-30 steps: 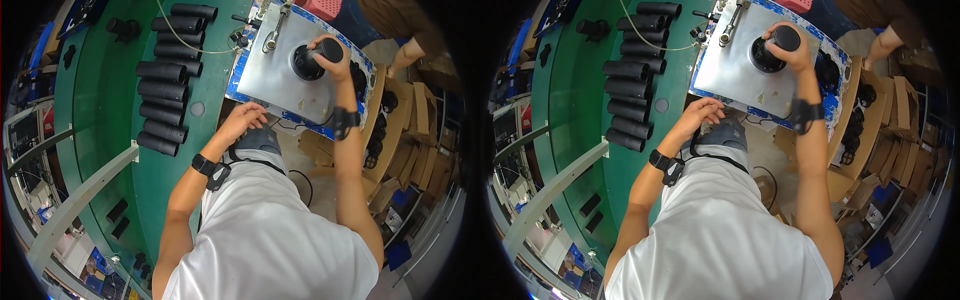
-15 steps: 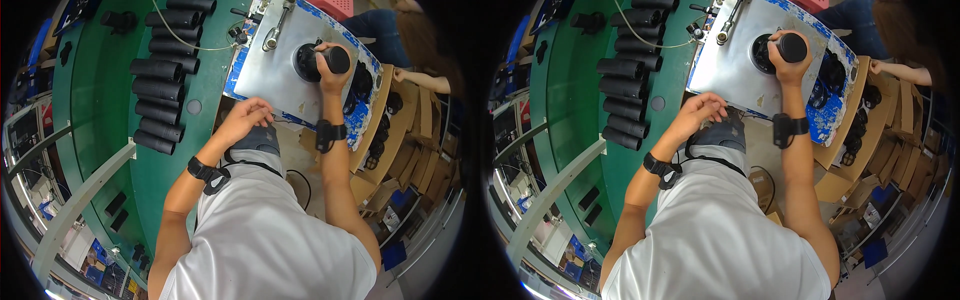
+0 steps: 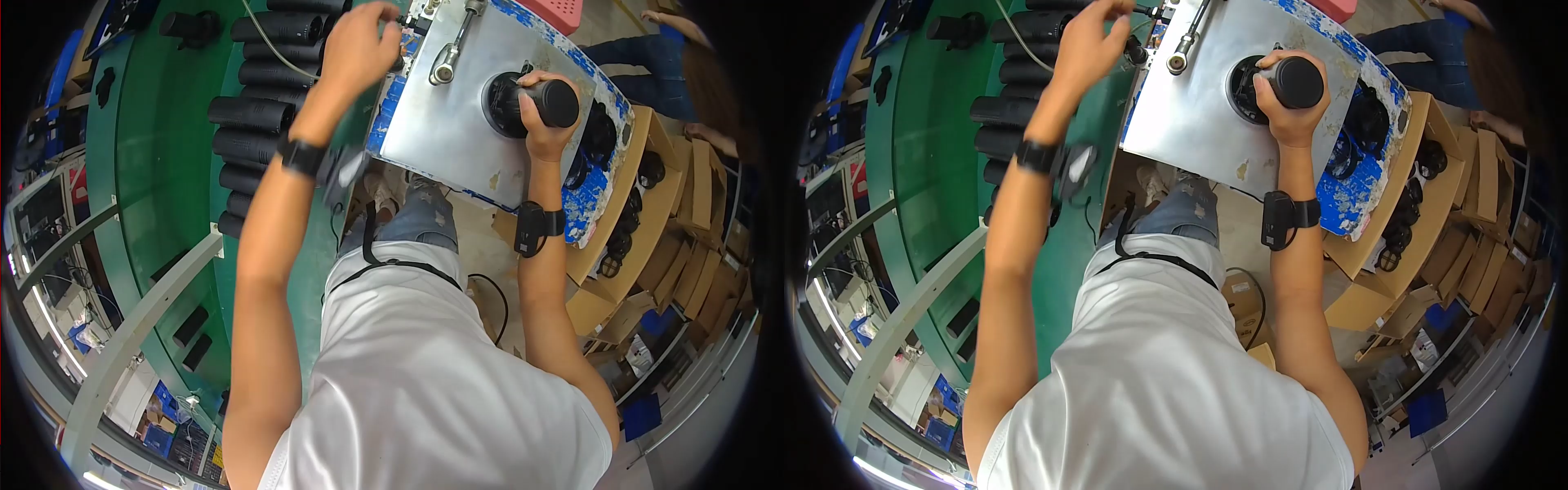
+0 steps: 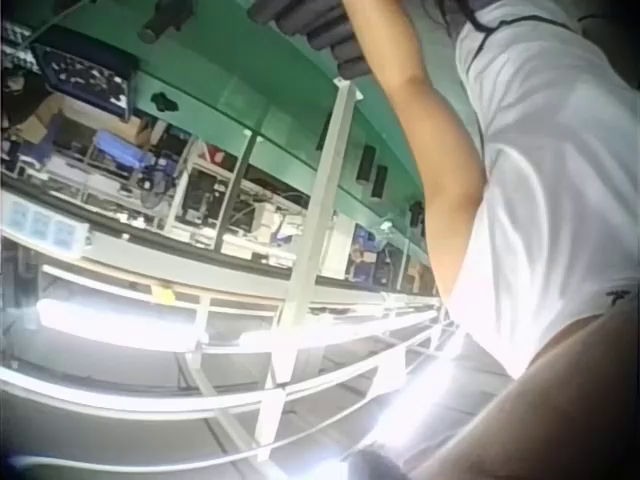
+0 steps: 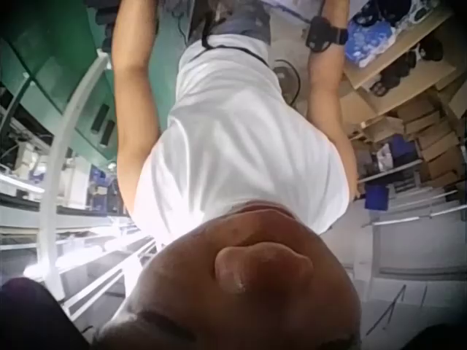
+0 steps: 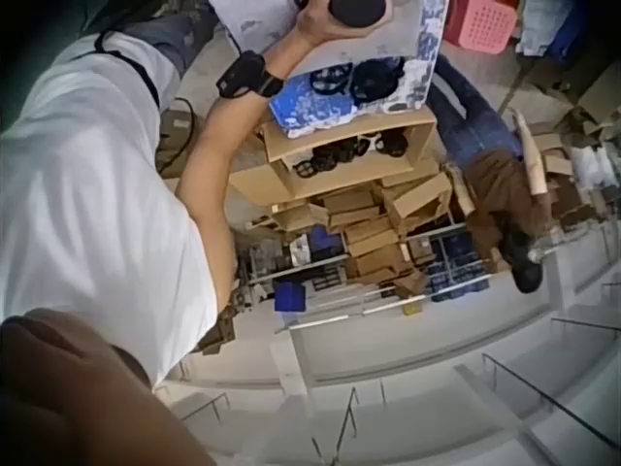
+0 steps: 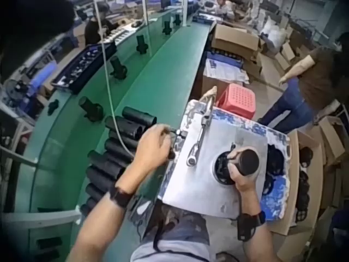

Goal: The person picks up a black cylinder, presses it into a circular frame on a metal platform, and places the assembled unit onto a green conveyor belt. This process is repeated several times before the person reaches for a phone on a shelf.

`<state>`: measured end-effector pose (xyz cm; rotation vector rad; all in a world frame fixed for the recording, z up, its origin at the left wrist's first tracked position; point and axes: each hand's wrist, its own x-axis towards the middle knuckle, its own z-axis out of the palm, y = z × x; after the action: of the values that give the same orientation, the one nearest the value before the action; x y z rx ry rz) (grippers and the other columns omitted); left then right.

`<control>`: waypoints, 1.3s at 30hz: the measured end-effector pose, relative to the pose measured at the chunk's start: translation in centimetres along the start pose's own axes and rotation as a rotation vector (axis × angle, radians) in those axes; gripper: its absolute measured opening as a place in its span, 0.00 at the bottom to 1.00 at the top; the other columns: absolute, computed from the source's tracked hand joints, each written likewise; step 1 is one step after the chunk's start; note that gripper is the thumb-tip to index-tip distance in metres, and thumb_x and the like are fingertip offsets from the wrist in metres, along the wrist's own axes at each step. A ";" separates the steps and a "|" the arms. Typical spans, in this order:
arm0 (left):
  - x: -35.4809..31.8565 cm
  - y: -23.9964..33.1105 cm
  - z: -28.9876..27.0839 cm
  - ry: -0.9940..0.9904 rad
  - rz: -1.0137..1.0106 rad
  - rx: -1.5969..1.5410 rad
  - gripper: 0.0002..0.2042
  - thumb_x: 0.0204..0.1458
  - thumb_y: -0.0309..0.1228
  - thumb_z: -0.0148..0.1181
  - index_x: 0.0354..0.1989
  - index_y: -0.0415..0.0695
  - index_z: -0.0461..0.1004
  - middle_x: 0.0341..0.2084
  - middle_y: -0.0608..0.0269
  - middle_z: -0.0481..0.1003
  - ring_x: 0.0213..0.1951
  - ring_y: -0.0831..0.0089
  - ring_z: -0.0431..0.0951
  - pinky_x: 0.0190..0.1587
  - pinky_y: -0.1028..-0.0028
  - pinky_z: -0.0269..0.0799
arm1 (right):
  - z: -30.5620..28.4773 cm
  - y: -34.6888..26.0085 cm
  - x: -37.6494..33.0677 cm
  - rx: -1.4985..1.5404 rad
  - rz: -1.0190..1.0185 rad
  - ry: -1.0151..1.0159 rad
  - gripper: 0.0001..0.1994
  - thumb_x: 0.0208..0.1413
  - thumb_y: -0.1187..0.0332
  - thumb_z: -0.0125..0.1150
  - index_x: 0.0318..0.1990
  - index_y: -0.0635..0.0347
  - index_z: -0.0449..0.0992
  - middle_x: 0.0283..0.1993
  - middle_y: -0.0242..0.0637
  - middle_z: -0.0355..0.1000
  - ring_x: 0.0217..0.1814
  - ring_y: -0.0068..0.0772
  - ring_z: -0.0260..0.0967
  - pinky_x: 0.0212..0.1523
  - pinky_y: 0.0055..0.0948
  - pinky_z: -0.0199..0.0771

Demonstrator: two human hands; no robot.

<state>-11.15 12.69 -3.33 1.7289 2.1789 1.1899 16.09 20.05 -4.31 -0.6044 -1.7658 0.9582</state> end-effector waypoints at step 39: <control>-11.3 10.0 -9.1 -0.169 -0.120 -1.010 0.33 0.46 0.31 0.68 0.59 0.36 0.58 0.46 0.55 0.70 0.47 0.68 0.74 0.49 0.69 0.70 | 6.5 -18.5 4.4 0.936 0.458 -0.027 0.25 0.51 0.59 0.62 0.53 0.63 0.65 0.43 0.44 0.72 0.48 0.36 0.70 0.53 0.36 0.70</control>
<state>-4.40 -1.29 5.10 1.1569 1.1709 1.6126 9.01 10.84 12.10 -0.3672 -1.0082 1.9350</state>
